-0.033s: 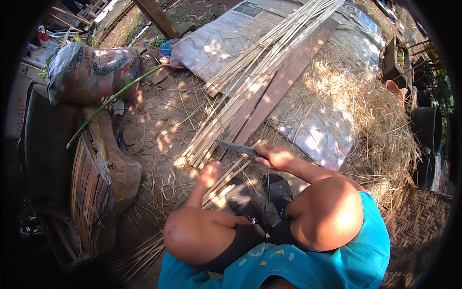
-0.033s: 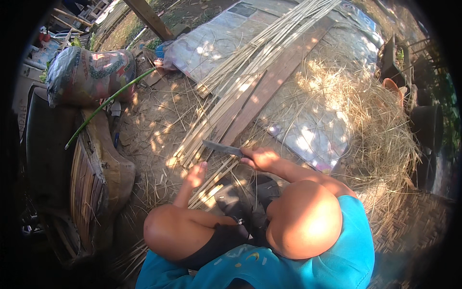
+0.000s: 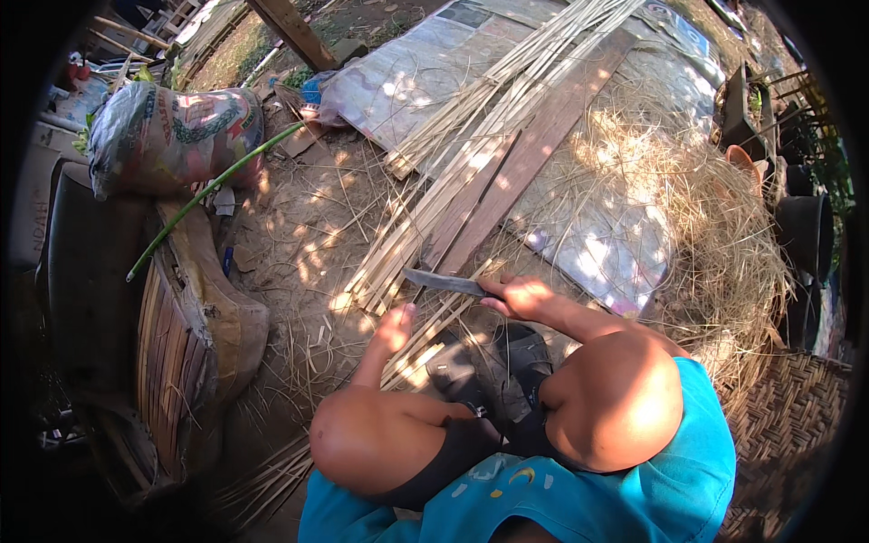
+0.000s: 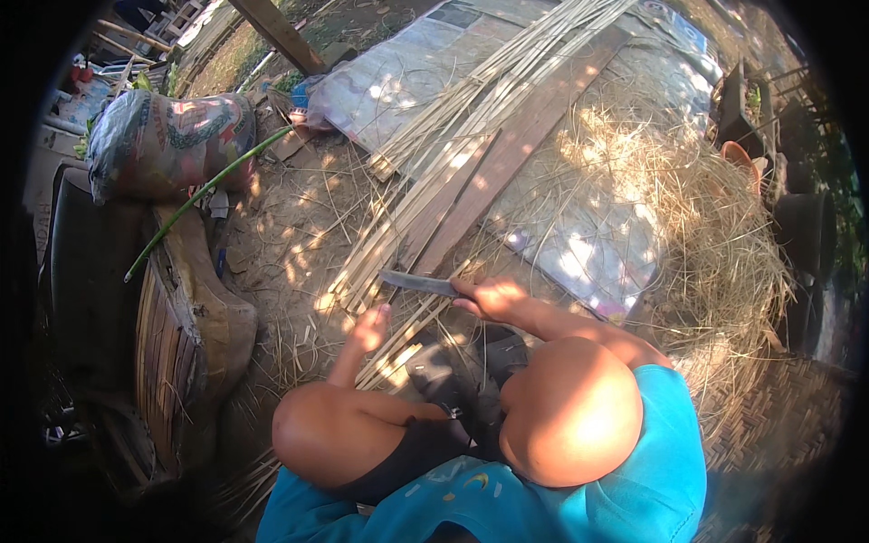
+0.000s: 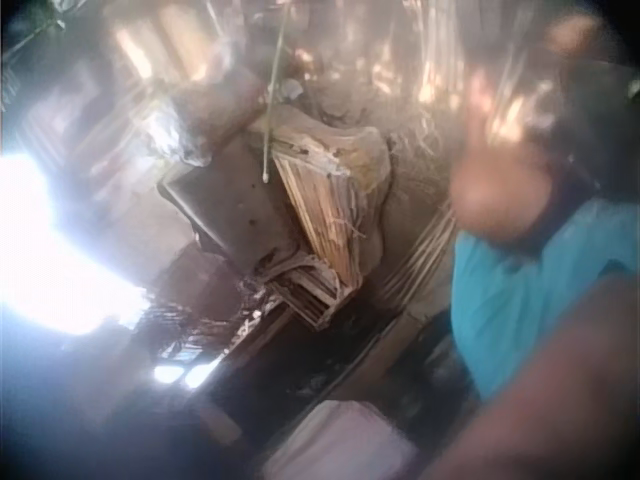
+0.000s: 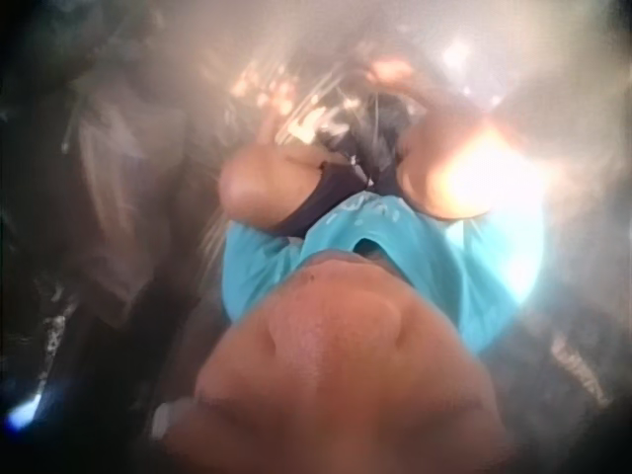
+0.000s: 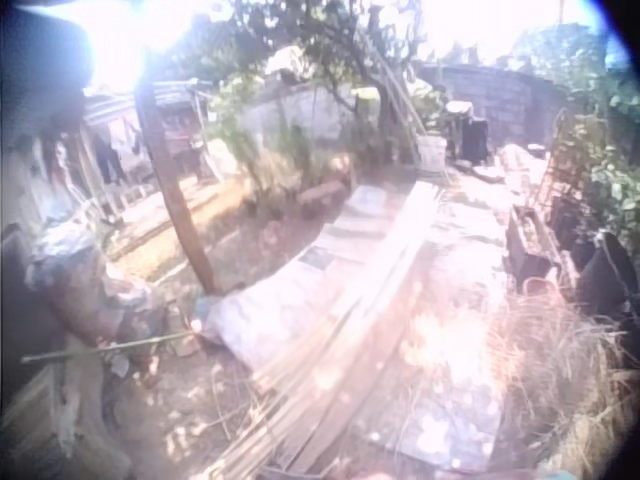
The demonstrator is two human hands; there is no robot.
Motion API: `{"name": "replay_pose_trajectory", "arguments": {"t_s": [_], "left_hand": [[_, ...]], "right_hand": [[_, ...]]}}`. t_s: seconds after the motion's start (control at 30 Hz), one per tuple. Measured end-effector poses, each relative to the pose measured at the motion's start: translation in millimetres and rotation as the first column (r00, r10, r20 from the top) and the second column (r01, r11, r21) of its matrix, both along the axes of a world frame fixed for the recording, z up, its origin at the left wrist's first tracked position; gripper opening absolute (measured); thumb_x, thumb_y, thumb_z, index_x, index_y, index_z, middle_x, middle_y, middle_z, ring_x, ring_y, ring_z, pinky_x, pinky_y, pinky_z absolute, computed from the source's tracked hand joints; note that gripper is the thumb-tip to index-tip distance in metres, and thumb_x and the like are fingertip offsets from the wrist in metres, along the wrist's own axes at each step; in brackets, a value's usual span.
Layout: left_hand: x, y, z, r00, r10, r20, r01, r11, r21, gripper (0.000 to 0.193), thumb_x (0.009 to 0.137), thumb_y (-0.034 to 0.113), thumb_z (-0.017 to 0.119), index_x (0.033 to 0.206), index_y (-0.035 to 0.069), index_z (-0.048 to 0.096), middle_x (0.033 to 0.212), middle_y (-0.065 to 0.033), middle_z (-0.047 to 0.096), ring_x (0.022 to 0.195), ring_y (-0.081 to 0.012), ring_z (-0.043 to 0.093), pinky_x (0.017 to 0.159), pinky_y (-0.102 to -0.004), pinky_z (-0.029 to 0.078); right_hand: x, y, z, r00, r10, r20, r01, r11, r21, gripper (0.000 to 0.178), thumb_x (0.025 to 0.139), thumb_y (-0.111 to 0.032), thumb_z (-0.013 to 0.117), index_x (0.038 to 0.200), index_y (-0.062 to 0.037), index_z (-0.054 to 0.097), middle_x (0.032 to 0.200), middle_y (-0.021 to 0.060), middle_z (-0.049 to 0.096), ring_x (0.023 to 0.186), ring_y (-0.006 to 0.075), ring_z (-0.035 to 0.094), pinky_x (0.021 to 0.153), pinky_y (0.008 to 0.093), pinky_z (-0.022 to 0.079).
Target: The person sits on the ground and uses a machete to split long bamboo stalks into thin strips. They repeatedly position the stalks and strike them with the blade to create uniform strips, which accumulate on the ground.
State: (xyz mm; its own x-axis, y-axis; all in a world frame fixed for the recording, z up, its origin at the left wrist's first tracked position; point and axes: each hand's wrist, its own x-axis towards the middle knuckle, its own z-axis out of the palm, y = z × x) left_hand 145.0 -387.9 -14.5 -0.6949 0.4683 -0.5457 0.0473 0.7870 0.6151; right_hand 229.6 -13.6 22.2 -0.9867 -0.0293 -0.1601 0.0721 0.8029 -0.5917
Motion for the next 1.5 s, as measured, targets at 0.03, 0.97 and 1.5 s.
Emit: {"name": "replay_pose_trajectory", "arguments": {"t_s": [0.03,0.97,1.5], "left_hand": [[7,-12,-7,0.999,-0.004,-0.042,0.006,0.998,0.062,0.043,0.11,0.038,0.041,0.1,0.002,0.061,0.086,-0.0198,0.063,0.078,-0.0346,0.059,0.077,-0.0447,0.05],[17,-16,-6,0.791,-0.154,-0.592,0.098,0.987,-0.126,0.035,0.105,0.035,0.05,0.092,0.004,0.059,0.071,-0.0222,0.066,0.066,-0.0424,0.067,0.061,-0.0522,0.055],[2,-39,10,0.988,0.084,0.13,-0.091,0.995,0.047,0.038,0.107,0.034,0.048,0.093,0.002,0.062,0.078,-0.0063,0.062,0.078,-0.0211,0.06,0.077,-0.0373,0.049]], "right_hand": [[2,-4,8,0.998,0.056,0.014,-0.056,0.998,-0.005,0.049,0.101,-0.055,0.051,0.136,-0.0199,0.055,0.089,0.0204,0.069,0.084,0.0456,0.069,0.076,0.0562,0.054],[12,-36,-18,1.0,0.014,-0.002,-0.014,0.999,-0.031,0.044,0.104,-0.047,0.049,0.137,-0.0194,0.051,0.083,0.0232,0.068,0.087,0.0467,0.068,0.078,0.0566,0.053],[-25,50,-17,0.929,-0.362,-0.082,0.366,0.929,0.051,0.039,0.104,-0.049,0.05,0.121,-0.0149,0.059,0.087,0.0249,0.067,0.085,0.0459,0.068,0.075,0.0563,0.054]]}}
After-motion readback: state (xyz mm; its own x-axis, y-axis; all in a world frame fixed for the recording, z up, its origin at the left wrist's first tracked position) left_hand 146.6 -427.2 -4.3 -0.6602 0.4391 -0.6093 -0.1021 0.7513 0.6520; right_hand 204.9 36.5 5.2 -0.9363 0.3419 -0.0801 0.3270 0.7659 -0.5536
